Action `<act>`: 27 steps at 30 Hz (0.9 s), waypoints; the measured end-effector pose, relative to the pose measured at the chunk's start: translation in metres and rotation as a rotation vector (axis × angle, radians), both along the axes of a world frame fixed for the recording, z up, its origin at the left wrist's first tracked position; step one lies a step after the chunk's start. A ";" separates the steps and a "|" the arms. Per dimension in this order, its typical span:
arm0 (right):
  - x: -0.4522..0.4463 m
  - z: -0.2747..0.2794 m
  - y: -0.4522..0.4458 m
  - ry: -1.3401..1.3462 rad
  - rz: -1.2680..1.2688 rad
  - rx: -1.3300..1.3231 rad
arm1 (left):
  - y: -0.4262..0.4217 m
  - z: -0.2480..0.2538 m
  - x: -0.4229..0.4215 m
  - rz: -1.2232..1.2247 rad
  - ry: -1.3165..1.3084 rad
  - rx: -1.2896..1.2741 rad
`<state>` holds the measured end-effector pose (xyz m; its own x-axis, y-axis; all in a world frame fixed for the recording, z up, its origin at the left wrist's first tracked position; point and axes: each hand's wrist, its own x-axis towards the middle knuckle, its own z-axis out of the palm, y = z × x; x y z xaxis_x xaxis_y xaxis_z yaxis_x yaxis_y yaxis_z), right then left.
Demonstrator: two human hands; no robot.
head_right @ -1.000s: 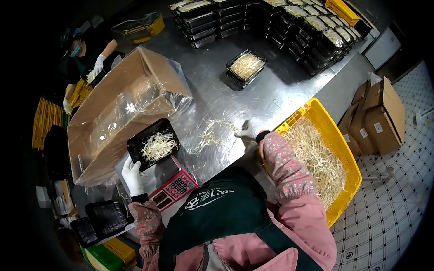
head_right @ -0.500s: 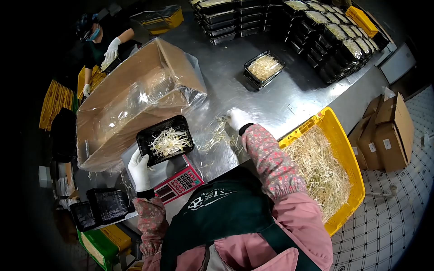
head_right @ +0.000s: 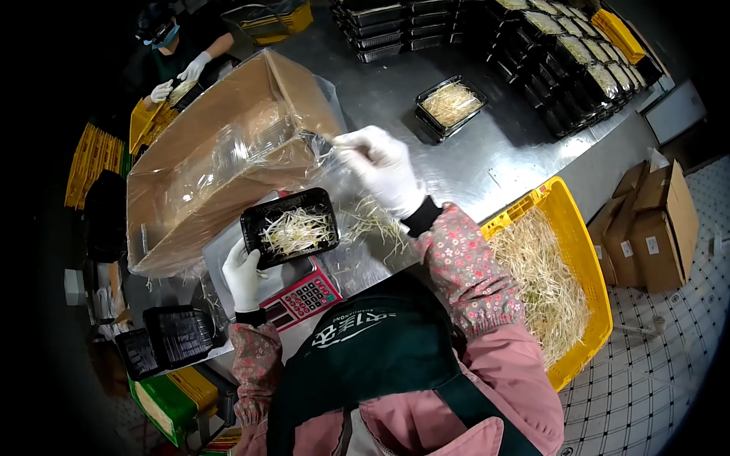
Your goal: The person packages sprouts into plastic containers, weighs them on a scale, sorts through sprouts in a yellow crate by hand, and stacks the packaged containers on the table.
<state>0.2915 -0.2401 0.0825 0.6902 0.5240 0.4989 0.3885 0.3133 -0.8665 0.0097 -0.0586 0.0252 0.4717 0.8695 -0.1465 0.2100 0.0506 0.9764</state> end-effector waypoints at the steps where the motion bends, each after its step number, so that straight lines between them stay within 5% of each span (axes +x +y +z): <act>1: -0.012 0.002 0.010 -0.201 0.022 0.039 | -0.005 -0.002 0.008 -0.027 0.017 0.020; 4: -0.030 -0.014 0.013 -0.793 0.206 -0.419 | -0.008 -0.005 0.016 -0.097 0.042 0.026; 8: 0.019 -0.035 -0.025 -0.266 0.038 -0.672 | -0.003 0.004 0.005 0.002 0.008 -0.043; 10: 0.041 -0.103 -0.037 -0.142 0.003 -1.166 | 0.003 0.003 -0.004 0.038 0.019 -0.031; 14: 0.020 -0.228 -0.046 -0.215 -0.128 -1.181 | 0.006 -0.002 -0.006 0.016 0.027 -0.012; 18: 0.027 -0.234 -0.026 -0.204 -0.126 -1.361 | 0.006 0.000 -0.005 -0.021 -0.021 -0.012; 21: 0.049 -0.193 -0.034 -0.024 -0.137 -0.991 | 0.009 0.004 -0.008 0.037 -0.035 0.020; 22: 0.038 -0.127 -0.036 0.104 -0.061 -0.767 | 0.008 0.005 -0.009 0.042 -0.031 0.017; 23: 0.038 -0.118 -0.030 0.263 0.026 -0.464 | 0.008 0.005 -0.009 0.022 0.014 0.033; 26: 0.000 -0.023 -0.008 0.378 0.156 -0.162 | 0.003 -0.001 0.005 -0.043 -0.011 0.075; 27: -0.012 -0.021 0.002 0.102 0.201 -0.217 | -0.003 0.001 0.012 -0.068 -0.003 0.054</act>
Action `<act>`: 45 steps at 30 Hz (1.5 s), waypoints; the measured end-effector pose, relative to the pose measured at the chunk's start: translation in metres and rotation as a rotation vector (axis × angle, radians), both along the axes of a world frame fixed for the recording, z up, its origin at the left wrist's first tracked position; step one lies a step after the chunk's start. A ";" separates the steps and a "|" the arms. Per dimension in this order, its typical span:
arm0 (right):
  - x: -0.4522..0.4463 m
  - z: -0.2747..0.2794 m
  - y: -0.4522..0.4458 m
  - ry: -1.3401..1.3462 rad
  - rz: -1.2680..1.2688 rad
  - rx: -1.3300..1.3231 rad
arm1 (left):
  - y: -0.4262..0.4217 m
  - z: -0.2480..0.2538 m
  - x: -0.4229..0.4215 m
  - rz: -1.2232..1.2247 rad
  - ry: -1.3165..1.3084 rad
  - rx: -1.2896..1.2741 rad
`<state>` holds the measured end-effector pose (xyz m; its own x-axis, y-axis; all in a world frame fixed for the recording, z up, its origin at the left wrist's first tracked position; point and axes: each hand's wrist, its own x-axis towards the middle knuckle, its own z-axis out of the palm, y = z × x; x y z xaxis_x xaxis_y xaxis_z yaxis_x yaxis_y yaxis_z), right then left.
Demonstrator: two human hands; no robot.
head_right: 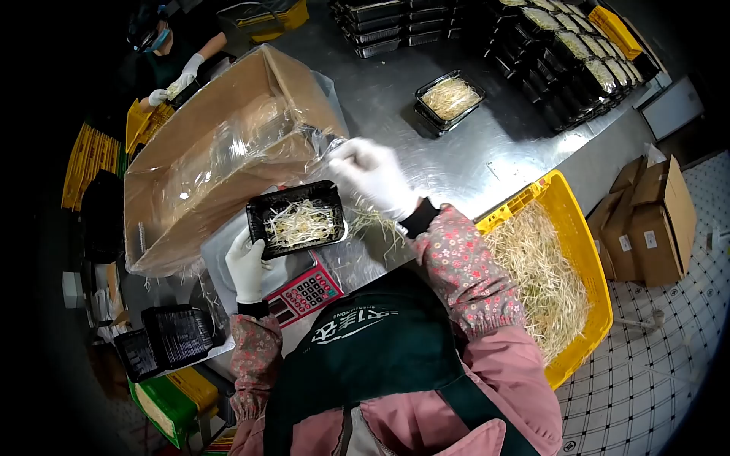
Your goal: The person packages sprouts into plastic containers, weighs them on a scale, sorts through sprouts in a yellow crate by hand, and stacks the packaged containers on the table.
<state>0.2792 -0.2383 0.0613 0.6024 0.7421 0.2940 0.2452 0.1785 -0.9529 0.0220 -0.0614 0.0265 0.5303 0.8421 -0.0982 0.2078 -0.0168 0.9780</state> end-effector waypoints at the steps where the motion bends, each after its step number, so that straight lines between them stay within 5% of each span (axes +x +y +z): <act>1: -0.010 0.001 0.007 -0.271 0.074 -0.024 | -0.004 0.003 0.007 -0.025 0.012 -0.020; 3: -0.022 -0.006 0.009 -0.498 0.172 -0.187 | -0.003 0.002 0.008 -0.052 0.044 -0.020; 5: -0.011 -0.018 -0.006 -0.267 0.092 -0.216 | 0.007 -0.007 -0.001 0.006 -0.025 -0.045; 9: 0.013 -0.102 -0.057 -0.500 0.005 -0.956 | 0.011 0.012 -0.013 0.097 0.031 -0.060; 11: -0.013 -0.140 -0.071 -0.467 0.036 -1.076 | 0.013 0.006 -0.011 0.100 0.017 -0.057; 17: -0.007 -0.221 -0.078 -0.321 -0.105 -0.907 | 0.018 -0.012 -0.004 0.032 -0.077 0.004; 20: 0.030 -0.193 -0.081 -0.076 -0.253 -0.545 | 0.012 -0.001 -0.002 0.034 -0.010 -0.022; 22: 0.017 -0.076 -0.070 0.257 -0.223 -0.320 | 0.007 0.000 0.003 0.012 -0.002 -0.076; 25: -0.008 -0.017 -0.040 0.425 -0.164 0.105 | 0.000 -0.015 0.012 -0.071 0.046 -0.113; 27: -0.026 -0.028 -0.011 0.013 -0.129 -0.009 | -0.013 -0.009 0.025 -0.091 0.032 -0.130; 28: -0.030 -0.025 -0.009 -0.420 -0.014 -0.163 | -0.014 -0.009 0.027 -0.089 0.025 -0.132; 29: -0.035 -0.024 -0.008 -0.491 0.033 -0.246 | -0.014 -0.010 0.026 -0.086 0.016 -0.135; 33: -0.009 -0.057 -0.039 -0.244 -0.327 -0.125 | 0.019 -0.018 -0.018 0.000 -0.045 -0.105; 37: 0.015 -0.197 -0.086 -0.385 -0.594 -0.757 | 0.044 -0.008 -0.077 0.162 -0.085 -0.142; 41: 0.018 -0.206 -0.052 -0.515 -0.583 -0.917 | 0.042 -0.012 -0.110 0.276 -0.011 -0.180; 45: 0.019 -0.208 0.008 -0.649 -0.155 -0.793 | 0.036 -0.020 -0.108 0.253 0.047 -0.188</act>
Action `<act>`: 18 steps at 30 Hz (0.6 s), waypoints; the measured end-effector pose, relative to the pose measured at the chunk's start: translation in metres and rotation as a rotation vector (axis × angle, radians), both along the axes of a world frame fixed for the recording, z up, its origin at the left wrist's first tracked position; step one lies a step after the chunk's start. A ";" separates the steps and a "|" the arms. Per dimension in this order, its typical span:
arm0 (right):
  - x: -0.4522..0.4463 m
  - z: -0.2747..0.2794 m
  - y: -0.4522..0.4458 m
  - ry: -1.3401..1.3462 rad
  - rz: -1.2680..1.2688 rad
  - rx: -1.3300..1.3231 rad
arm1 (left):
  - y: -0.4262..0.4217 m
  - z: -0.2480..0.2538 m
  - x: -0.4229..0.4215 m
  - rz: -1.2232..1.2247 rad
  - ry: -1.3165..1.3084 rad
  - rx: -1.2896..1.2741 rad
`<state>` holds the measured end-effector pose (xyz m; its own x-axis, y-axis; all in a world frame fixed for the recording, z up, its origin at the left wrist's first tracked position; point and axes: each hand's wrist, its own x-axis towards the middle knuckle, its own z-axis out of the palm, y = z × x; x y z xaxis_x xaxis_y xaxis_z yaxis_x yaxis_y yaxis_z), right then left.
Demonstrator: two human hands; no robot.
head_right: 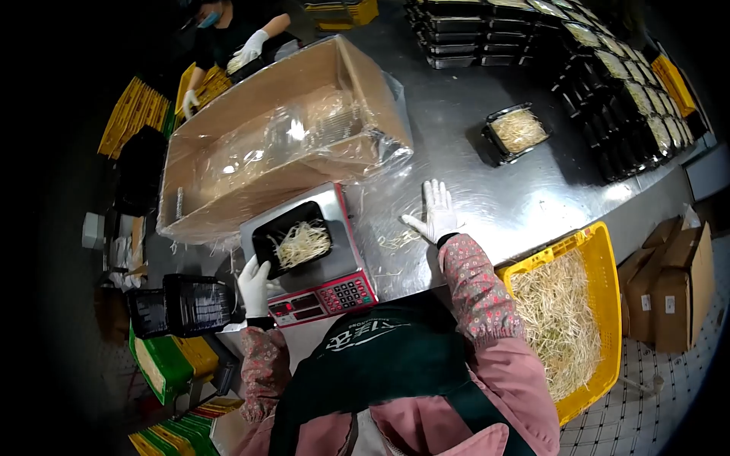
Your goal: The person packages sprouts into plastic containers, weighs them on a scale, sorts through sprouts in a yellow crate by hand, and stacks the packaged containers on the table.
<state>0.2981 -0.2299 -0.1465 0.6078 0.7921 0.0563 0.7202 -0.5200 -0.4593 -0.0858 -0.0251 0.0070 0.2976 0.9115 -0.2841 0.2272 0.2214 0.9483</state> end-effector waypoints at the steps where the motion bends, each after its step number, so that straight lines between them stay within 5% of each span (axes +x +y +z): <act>1: -0.010 0.001 0.012 -0.021 0.149 -0.018 | -0.004 0.002 0.004 -0.001 0.072 0.058; 2: -0.025 0.001 0.019 -0.035 0.278 0.000 | -0.005 0.005 0.003 -0.005 0.144 0.115; 4: -0.043 0.007 0.014 -0.022 0.540 0.030 | 0.027 -0.042 -0.034 -0.030 0.340 0.651; 7: -0.052 0.031 -0.029 0.075 0.600 0.048 | 0.020 0.002 -0.047 0.098 0.141 0.443; 10: -0.068 0.038 -0.084 0.008 0.276 -0.055 | 0.020 0.011 -0.071 0.090 0.183 0.495; 18: -0.089 0.029 0.023 -0.012 0.111 -0.059 | 0.022 0.006 -0.088 0.030 0.149 0.519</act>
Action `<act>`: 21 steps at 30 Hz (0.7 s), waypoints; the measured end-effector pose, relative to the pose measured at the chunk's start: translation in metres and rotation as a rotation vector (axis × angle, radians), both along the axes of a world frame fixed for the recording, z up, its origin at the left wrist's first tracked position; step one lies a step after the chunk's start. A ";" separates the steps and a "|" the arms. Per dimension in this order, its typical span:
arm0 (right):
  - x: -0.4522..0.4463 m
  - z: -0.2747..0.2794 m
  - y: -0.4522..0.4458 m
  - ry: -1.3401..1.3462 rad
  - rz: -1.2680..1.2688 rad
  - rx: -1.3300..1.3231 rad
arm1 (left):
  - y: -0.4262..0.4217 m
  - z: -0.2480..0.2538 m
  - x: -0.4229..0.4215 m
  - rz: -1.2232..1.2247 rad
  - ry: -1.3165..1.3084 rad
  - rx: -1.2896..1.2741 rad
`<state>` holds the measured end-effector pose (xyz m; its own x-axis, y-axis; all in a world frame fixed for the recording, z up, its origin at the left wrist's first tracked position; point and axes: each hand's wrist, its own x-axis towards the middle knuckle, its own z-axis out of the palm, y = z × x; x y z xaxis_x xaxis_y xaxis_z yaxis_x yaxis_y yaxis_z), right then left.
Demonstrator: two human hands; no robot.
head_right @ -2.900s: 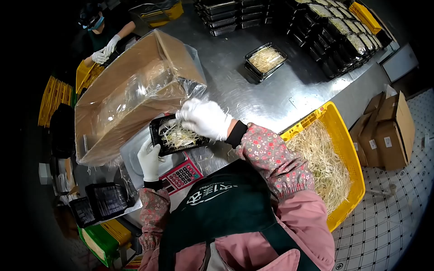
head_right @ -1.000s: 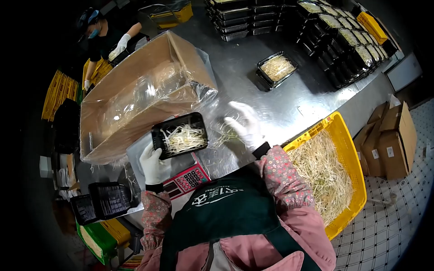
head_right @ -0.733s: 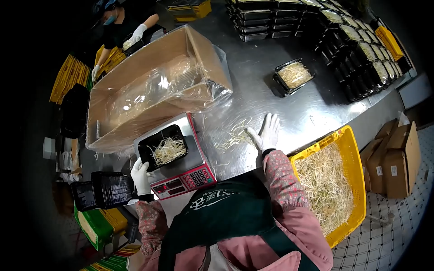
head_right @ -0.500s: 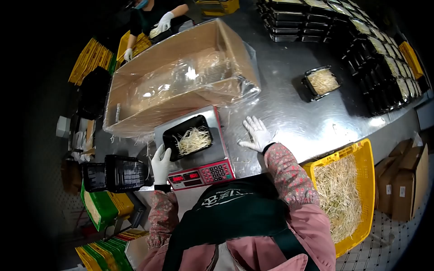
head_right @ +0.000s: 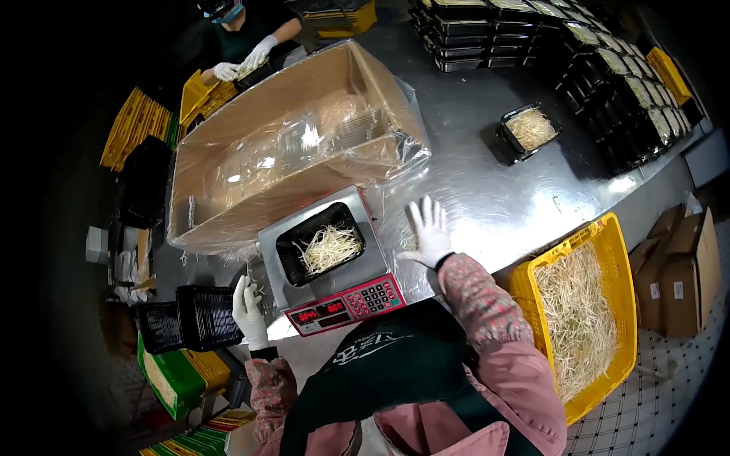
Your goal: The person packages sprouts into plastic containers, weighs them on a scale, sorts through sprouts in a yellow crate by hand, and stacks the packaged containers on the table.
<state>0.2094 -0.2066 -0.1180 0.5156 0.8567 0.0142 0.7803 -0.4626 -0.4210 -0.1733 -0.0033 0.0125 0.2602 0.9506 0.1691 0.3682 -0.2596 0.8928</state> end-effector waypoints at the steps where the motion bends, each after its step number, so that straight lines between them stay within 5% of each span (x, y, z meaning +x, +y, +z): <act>1: 0.000 -0.002 0.021 -0.011 0.033 0.005 | -0.003 0.007 -0.002 0.001 0.003 -0.003; 5: 0.004 -0.022 0.088 -0.206 0.230 -0.051 | -0.007 0.013 -0.020 0.008 -0.014 -0.029; 9: 0.006 -0.037 0.088 -0.083 0.192 0.423 | -0.008 0.014 -0.032 -0.024 0.027 -0.049; 21: -0.016 -0.040 -0.143 -0.254 -0.283 0.052 | -0.032 0.036 0.082 -0.407 -0.078 -0.052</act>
<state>0.1931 -0.3497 -0.1578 0.7059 0.6759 0.2119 0.7074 -0.6576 -0.2590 -0.0917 -0.0348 0.0481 0.6048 0.7806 0.1579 0.1753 -0.3239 0.9297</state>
